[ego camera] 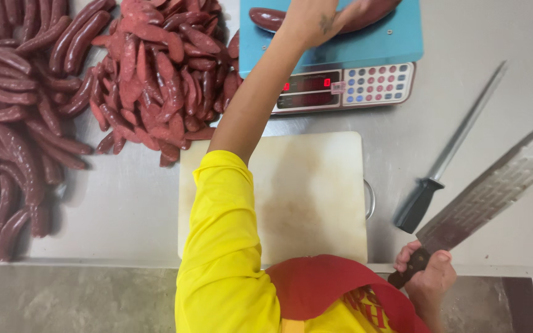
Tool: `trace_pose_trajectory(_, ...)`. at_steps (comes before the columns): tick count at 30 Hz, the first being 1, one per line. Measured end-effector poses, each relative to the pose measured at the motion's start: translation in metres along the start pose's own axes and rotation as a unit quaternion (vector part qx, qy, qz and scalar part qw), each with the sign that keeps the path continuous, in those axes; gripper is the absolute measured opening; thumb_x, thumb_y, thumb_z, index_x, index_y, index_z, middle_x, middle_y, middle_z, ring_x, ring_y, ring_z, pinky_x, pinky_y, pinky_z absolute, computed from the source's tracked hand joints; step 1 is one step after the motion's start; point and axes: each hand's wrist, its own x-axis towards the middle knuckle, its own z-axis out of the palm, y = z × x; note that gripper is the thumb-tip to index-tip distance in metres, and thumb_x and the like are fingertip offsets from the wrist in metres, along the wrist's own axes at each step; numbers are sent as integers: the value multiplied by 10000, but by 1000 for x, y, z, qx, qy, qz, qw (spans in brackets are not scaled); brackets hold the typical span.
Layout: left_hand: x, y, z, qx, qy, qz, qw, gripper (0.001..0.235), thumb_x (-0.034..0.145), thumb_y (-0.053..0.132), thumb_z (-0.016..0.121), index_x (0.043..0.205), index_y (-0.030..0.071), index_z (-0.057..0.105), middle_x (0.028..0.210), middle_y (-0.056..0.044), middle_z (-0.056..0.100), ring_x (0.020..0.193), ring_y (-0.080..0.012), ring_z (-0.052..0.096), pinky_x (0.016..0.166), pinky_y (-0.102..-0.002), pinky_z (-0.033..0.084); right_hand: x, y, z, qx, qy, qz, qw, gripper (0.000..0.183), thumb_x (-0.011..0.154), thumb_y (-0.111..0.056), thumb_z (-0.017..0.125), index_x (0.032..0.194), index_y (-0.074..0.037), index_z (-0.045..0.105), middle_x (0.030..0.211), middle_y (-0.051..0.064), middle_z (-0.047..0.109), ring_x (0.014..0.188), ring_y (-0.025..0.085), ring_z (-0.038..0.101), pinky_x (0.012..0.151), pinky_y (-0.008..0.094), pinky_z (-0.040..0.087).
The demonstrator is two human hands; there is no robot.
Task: The person slices sausages on a cutting board using a large knife and places a sliced sausage on a digital scale to weigh it.
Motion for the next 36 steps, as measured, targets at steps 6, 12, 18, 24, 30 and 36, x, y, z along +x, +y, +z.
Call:
trace_pose_trajectory(6, 0, 32, -11, -137, -132, -187, 964, 584, 919, 580, 708, 1042, 17, 616, 978, -215, 712, 924, -424, 682, 805, -545, 489, -20, 18, -26, -24, 57, -21, 998, 613, 1085, -537, 417, 1060, 56, 569, 789, 144, 603, 636, 214, 563, 581, 357, 465)
trace_pose_trajectory(12, 67, 168, -22, -607, -260, -396, 638, 642, 994, 550, 555, 1083, -73, 682, 920, -206, 726, 801, -296, 717, 697, -435, 565, -45, 11, -36, 21, 99, -88, 991, 607, 1092, -545, 418, 1080, 43, 570, 790, 137, 606, 625, 199, 561, 590, 356, 485)
trace_pose_trajectory(18, 118, 398, -25, -718, -168, -380, 559, 641, 889, 407, 675, 1238, -103, 502, 1062, -271, 685, 925, -328, 687, 797, -457, 583, -70, 13, -53, 94, 137, -142, 976, 653, 1080, -597, 455, 1096, 47, 564, 784, 163, 588, 622, 241, 557, 591, 398, 480)
trace_pose_trajectory(24, 98, 429, -1, -660, -60, -289, 691, 790, 968, 306, 729, 1429, -168, 297, 1431, -449, 387, 1297, -511, 455, 1068, -483, 396, -105, 16, -50, 55, 187, -115, 974, 726, 1042, -685, 440, 1098, 31, 549, 796, 153, 571, 621, 247, 549, 603, 419, 495)
trace_pose_trajectory(30, -2, 250, -32, -633, 18, -356, 687, 693, 946, 315, 665, 1471, -54, 403, 1425, -284, 566, 1201, -342, 663, 1089, -415, 480, -91, 37, -57, 66, 164, -22, 984, 783, 1042, -789, 433, 1111, -22, 568, 827, 116, 536, 680, 233, 508, 602, 399, 447)
trace_pose_trajectory(36, -192, 32, -87, -526, 192, -525, 641, 462, 967, 257, 673, 1352, 26, 563, 1212, -159, 737, 1105, -230, 719, 968, -354, 567, -43, 30, 1, 35, 71, 24, 997, 830, 915, -884, 510, 989, -57, 512, 884, 86, 538, 818, 239, 533, 721, 429, 475)
